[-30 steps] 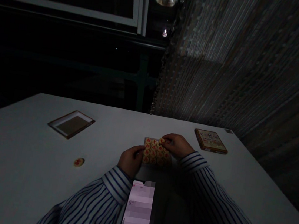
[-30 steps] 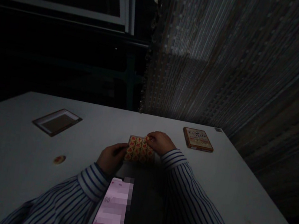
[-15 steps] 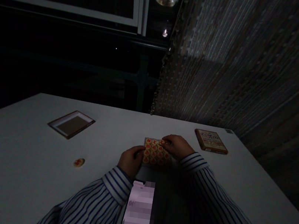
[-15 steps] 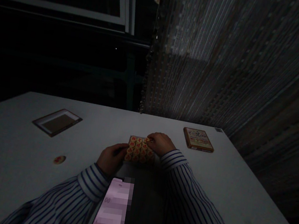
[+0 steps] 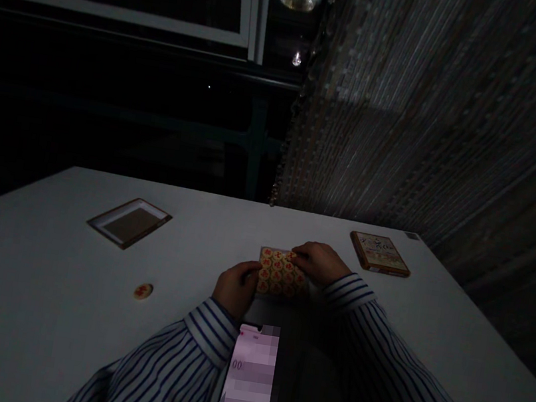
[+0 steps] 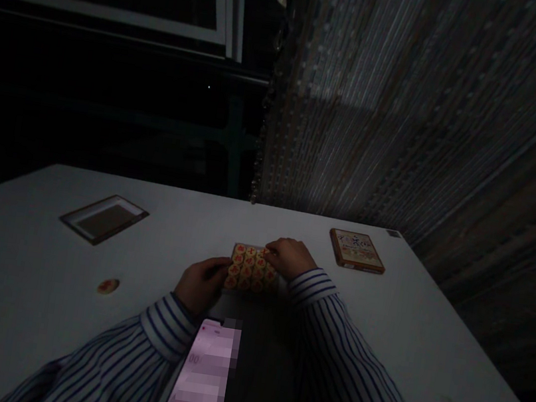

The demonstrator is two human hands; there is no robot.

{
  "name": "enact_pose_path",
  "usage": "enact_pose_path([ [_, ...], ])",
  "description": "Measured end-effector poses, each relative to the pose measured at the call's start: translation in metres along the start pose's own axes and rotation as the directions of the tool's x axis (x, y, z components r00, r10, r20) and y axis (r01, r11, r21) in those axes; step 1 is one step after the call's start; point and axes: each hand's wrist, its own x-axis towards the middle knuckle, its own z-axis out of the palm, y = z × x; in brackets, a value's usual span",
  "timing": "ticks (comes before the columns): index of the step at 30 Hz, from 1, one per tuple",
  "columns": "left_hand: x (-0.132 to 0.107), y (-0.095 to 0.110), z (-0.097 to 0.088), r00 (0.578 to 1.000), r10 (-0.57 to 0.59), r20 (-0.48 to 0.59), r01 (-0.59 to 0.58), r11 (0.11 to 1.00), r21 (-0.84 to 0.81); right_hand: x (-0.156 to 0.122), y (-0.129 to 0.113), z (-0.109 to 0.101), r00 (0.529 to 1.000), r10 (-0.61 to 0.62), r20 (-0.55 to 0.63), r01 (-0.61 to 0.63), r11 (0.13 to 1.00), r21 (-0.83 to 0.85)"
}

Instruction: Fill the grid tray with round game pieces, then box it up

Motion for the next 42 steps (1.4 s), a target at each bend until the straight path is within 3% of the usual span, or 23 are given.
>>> enact_pose_path([
  [21, 0.0007, 0.0007, 0.0005, 1.000, 0.020, -0.011, -0.020, 1.000, -0.016, -0.0002, 0.0021, 0.0007, 0.999, -0.045, 0.001, 0.044, 0.996, -0.081],
  [42, 0.0010, -0.0018, -0.0005, 0.999, 0.040, 0.002, -0.040, 0.999, 0.000, 0.0030, -0.0034, 0.0006, 0.998, -0.052, 0.031, 0.053, 0.997, -0.056],
])
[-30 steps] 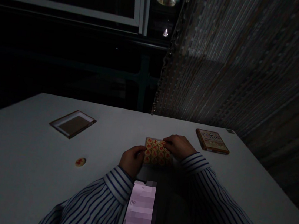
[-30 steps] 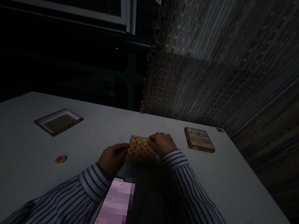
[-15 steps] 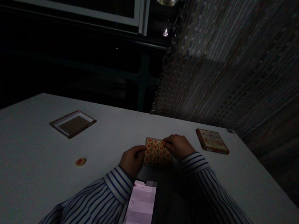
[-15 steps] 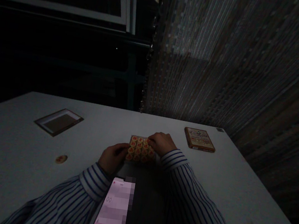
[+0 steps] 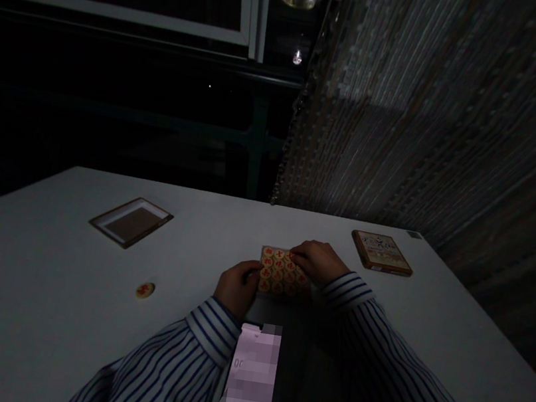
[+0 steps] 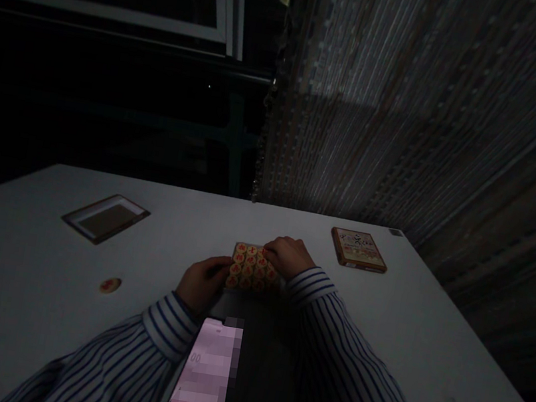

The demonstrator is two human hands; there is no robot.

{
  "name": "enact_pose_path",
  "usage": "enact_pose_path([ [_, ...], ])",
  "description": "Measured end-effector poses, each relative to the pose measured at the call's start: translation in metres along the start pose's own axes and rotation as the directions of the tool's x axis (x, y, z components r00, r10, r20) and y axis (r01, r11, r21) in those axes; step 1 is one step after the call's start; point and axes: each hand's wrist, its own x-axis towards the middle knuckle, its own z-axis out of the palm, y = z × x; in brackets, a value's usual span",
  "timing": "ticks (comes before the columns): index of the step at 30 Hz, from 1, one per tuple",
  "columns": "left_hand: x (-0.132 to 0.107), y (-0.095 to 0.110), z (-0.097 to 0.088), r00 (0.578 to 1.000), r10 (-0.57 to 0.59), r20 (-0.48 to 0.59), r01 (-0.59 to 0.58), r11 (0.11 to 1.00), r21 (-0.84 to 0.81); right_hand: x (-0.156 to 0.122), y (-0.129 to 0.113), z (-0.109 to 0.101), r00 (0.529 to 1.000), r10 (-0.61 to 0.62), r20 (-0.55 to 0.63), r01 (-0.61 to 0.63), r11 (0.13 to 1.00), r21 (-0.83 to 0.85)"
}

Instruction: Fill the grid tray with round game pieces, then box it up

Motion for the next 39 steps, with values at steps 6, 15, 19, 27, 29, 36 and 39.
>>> enact_pose_path([
  [6, 0.000, -0.001, 0.001, 0.999, -0.038, 0.004, 0.038, 0.998, -0.040, 0.000, -0.002, -0.002, 1.000, 0.015, 0.007, -0.015, 1.000, 0.018],
  [15, 0.000, -0.006, 0.002, 1.000, 0.002, 0.001, -0.002, 1.000, -0.028, 0.000, -0.002, -0.002, 1.000, 0.005, 0.011, -0.005, 1.000, 0.003],
  [19, 0.001, -0.008, 0.003, 1.000, 0.003, -0.003, -0.003, 1.000, -0.020, -0.001, -0.002, -0.005, 1.000, 0.015, 0.012, -0.015, 1.000, 0.016],
  [27, 0.000, 0.002, 0.000, 1.000, -0.022, -0.007, 0.022, 1.000, -0.019, 0.003, -0.015, -0.014, 1.000, 0.019, 0.000, -0.019, 0.999, -0.037],
  [29, 0.000, 0.003, -0.001, 1.000, -0.026, -0.005, 0.026, 1.000, -0.017, 0.006, -0.019, -0.014, 1.000, 0.005, 0.020, -0.004, 0.999, -0.053],
  [36, 0.000, -0.001, 0.002, 0.999, -0.028, -0.026, 0.026, 0.998, -0.059, 0.012, -0.022, -0.014, 0.998, -0.035, 0.046, 0.038, 0.996, -0.080],
  [39, 0.000, 0.000, 0.002, 1.000, -0.025, -0.019, 0.024, 0.999, -0.042, 0.013, -0.021, -0.012, 0.998, -0.050, 0.037, 0.053, 0.995, -0.087],
])
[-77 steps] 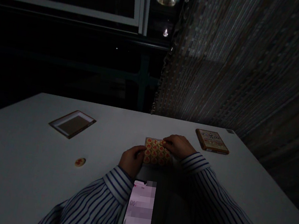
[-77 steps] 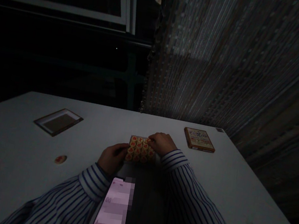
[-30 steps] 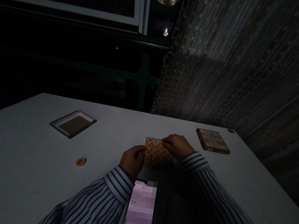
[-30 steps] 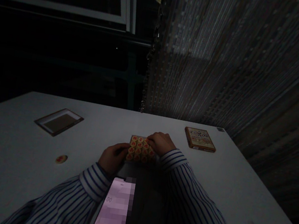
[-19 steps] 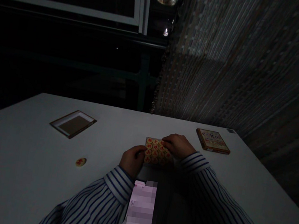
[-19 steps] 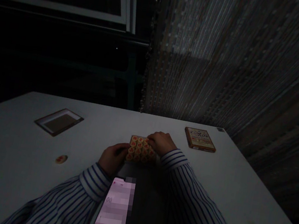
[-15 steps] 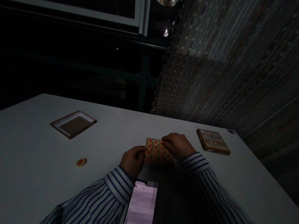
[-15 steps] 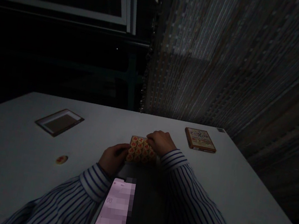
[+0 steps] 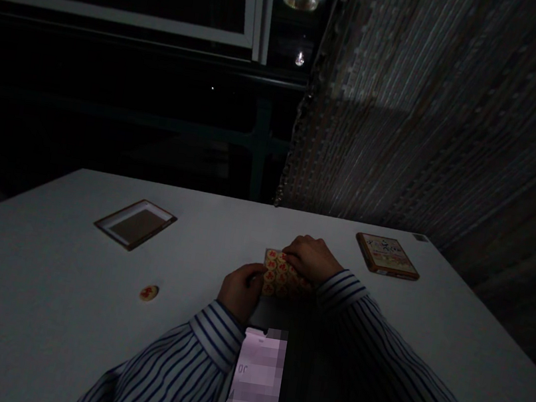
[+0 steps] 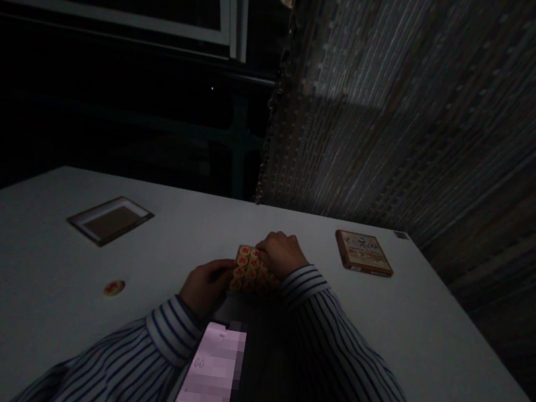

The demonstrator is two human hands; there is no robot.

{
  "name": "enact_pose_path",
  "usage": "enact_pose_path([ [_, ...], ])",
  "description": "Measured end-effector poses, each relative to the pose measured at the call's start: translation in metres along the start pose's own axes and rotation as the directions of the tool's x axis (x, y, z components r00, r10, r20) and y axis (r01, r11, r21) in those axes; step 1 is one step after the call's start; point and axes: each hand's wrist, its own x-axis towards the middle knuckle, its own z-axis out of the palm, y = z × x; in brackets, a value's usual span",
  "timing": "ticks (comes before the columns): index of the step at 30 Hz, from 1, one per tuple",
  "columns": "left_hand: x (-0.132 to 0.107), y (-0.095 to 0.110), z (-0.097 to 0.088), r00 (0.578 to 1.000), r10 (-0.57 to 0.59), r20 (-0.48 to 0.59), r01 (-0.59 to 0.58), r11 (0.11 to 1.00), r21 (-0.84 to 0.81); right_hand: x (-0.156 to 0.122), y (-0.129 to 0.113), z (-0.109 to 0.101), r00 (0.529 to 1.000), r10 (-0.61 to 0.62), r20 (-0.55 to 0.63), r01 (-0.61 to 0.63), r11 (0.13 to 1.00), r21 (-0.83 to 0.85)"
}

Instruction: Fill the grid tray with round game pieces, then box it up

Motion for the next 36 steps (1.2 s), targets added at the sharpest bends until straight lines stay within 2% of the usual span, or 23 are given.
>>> enact_pose_path([
  [14, 0.000, 0.003, -0.001, 1.000, 0.019, 0.016, -0.019, 1.000, 0.008, -0.002, -0.003, -0.004, 1.000, 0.015, 0.004, -0.015, 1.000, 0.017],
  [19, 0.000, 0.000, -0.001, 1.000, 0.020, 0.014, -0.020, 1.000, 0.016, -0.009, 0.005, 0.000, 0.994, 0.049, -0.099, -0.042, 0.997, 0.064],
  [24, -0.002, 0.003, -0.004, 1.000, 0.001, 0.026, -0.002, 0.999, 0.043, -0.044, 0.017, 0.017, 0.966, 0.160, -0.204, -0.104, 0.960, 0.259],
  [27, -0.004, 0.006, -0.005, 0.999, -0.018, 0.029, 0.017, 0.999, 0.045, -0.069, 0.021, 0.033, 0.965, 0.211, -0.156, -0.123, 0.890, 0.438],
  [30, -0.006, 0.007, -0.005, 0.999, -0.023, 0.029, 0.022, 0.999, 0.038, -0.087, 0.022, 0.049, 0.971, 0.221, -0.097, -0.137, 0.837, 0.530],
  [33, -0.009, 0.007, -0.007, 0.999, -0.028, 0.033, 0.026, 0.998, 0.061, -0.094, 0.021, 0.060, 0.977, 0.169, -0.129, -0.068, 0.824, 0.563],
  [36, -0.012, 0.006, -0.009, 0.998, -0.042, 0.040, 0.038, 0.995, 0.093, -0.095, 0.017, 0.064, 0.978, 0.161, -0.135, -0.054, 0.814, 0.579],
])
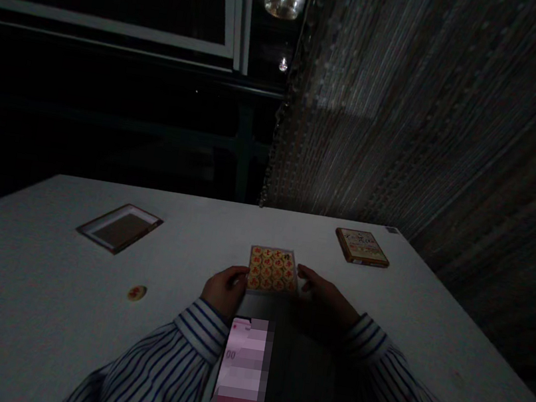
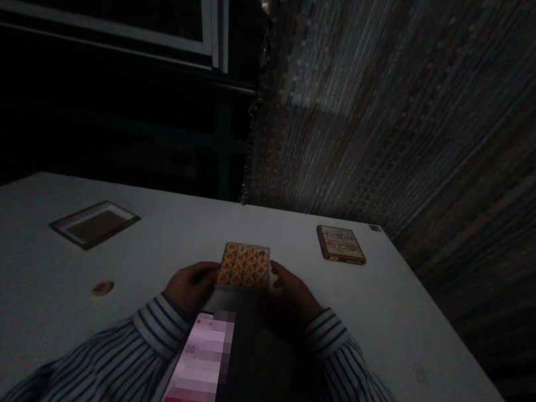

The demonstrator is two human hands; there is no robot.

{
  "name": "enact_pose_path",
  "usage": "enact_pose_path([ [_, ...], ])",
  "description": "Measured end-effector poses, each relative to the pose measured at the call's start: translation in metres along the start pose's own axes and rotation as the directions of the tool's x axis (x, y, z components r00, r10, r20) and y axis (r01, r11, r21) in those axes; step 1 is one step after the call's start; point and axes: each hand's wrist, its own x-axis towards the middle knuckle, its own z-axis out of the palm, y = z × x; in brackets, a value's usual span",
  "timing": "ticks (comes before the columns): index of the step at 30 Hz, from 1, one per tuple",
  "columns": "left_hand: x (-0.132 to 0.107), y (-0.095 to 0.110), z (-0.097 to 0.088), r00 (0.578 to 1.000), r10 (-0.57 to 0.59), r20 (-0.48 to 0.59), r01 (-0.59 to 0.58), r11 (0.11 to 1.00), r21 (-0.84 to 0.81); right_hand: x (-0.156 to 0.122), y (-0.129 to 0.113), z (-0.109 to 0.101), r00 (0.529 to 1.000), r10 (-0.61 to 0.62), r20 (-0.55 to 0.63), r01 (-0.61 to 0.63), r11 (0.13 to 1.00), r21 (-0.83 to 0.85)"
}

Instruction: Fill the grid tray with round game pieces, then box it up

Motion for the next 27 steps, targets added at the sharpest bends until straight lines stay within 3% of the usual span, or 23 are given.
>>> enact_pose_path([
  [5, -0.004, -0.001, -0.001, 1.000, -0.004, 0.002, 0.004, 1.000, -0.016, 0.000, -0.015, 0.001, 0.999, 0.022, -0.034, -0.022, 1.000, -0.017],
  [13, -0.006, -0.003, 0.000, 1.000, 0.007, 0.005, -0.007, 1.000, 0.007, 0.001, -0.038, -0.004, 1.000, 0.026, 0.011, -0.026, 0.997, 0.073],
  [27, -0.005, -0.004, 0.000, 1.000, -0.019, 0.025, 0.019, 1.000, -0.008, 0.002, -0.032, -0.002, 1.000, 0.014, 0.002, -0.014, 0.998, 0.057],
])
